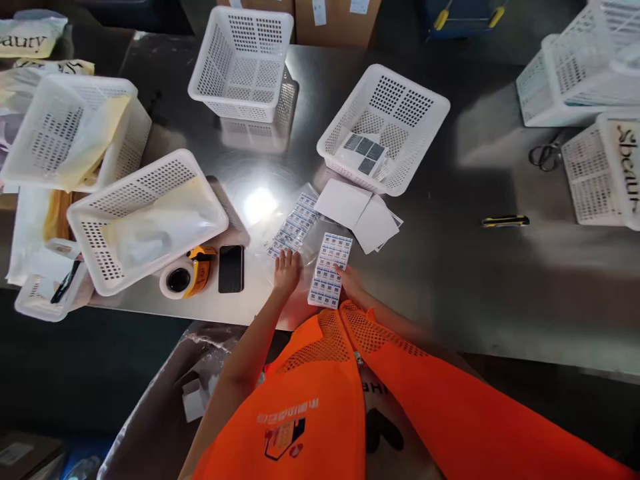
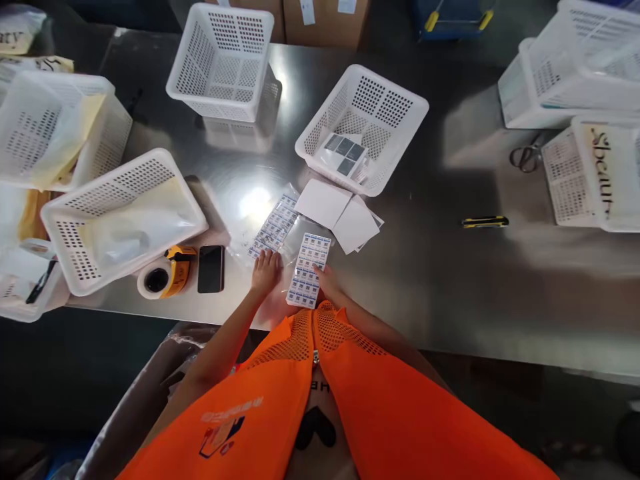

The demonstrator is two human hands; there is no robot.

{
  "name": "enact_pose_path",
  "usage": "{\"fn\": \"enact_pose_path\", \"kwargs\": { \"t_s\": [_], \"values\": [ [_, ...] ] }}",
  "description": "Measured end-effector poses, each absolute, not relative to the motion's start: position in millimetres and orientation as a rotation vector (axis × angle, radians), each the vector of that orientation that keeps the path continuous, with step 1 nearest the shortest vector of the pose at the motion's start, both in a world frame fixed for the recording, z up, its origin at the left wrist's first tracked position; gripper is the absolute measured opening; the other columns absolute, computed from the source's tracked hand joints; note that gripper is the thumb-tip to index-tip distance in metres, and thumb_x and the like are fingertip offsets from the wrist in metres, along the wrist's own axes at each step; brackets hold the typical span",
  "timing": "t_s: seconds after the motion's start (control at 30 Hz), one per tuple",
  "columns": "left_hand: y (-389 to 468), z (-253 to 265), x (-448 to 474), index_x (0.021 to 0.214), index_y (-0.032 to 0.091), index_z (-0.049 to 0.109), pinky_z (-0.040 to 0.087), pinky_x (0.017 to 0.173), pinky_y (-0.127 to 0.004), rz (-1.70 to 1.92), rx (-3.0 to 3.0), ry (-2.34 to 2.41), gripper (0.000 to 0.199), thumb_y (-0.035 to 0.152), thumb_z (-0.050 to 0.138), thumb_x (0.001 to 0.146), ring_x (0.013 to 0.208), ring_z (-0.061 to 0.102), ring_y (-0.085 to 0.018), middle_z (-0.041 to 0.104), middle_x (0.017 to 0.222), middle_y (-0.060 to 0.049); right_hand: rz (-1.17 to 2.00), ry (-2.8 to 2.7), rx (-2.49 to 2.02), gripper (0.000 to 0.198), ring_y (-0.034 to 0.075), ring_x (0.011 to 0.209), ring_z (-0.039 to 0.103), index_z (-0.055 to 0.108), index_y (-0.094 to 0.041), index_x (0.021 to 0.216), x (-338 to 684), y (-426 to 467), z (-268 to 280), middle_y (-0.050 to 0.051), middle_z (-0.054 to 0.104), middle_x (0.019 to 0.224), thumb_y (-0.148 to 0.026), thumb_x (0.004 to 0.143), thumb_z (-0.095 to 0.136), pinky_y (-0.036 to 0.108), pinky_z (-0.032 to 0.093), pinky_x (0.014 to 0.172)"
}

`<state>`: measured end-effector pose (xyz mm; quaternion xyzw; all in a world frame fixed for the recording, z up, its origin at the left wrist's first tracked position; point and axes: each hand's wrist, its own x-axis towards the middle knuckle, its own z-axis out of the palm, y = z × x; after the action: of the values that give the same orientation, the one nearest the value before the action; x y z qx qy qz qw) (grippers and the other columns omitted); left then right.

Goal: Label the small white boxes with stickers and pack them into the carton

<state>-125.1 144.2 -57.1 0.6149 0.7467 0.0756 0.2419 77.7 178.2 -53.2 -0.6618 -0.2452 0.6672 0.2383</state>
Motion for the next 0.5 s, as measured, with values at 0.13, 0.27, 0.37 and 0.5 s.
{"fn": "enact_pose_path", "kwargs": {
  "t_s": [0.13, 0.27, 0.37, 0.5],
  "values": [
    [147.1, -55.4, -130.7, 0.139, 0.013, 0.057, 0.04, 0.114, -0.05, 0.17, 1.715, 2.028, 0.049, 0.011, 0.043, 0.093, 0.141, 0.046, -0.032, 0.054, 0.146, -0.021, 1.847, -0.612, -1.772, 0.035, 0.013, 0.088, 0.068, 0.062, -0.013, 0.112, 77.5, 168.0, -51.5, 0.006, 0.067, 0.111, -0.031, 0.084, 0.07, 0.029, 0.059, 0.087],
    [141.8, -37.3, -128.9, 0.142, 0.014, 0.056, 0.058, 0.088, -0.04, 0.125, 1.717, 2.053, 0.055, 0.006, 0.039, 0.09, 0.104, 0.071, -0.029, 0.067, 0.129, -0.019, 1.821, -0.596, -1.771, 0.035, 0.012, 0.089, 0.068, 0.063, -0.012, 0.112, 85.3, 162.8, -45.5, 0.006, 0.067, 0.109, -0.031, 0.084, 0.07, 0.028, 0.059, 0.087],
    [135.4, -18.1, -125.3, 0.145, 0.011, 0.051, 0.057, 0.07, -0.037, 0.125, 1.692, 2.127, 0.059, 0.005, 0.037, 0.088, 0.076, 0.072, -0.027, 0.074, 0.106, -0.018, 1.796, -0.63, -1.799, 0.029, 0.012, 0.084, 0.067, 0.066, -0.013, 0.107, 92.0, 162.0, -39.4, 0.005, 0.068, 0.104, -0.03, 0.084, 0.069, 0.029, 0.058, 0.087],
    [125.5, 2.5, -115.2, 0.146, 0.009, 0.049, 0.054, 0.062, -0.033, 0.185, 1.661, 2.22, 0.058, 0.006, 0.037, 0.089, 0.069, 0.069, -0.024, 0.075, 0.096, -0.017, 1.791, -0.709, -1.822, 0.021, 0.01, 0.079, 0.065, 0.069, -0.014, 0.101, 90.9, 161.7, -33.7, 0.003, 0.068, 0.099, -0.025, 0.083, 0.07, 0.027, 0.056, 0.089]
  ]
}}
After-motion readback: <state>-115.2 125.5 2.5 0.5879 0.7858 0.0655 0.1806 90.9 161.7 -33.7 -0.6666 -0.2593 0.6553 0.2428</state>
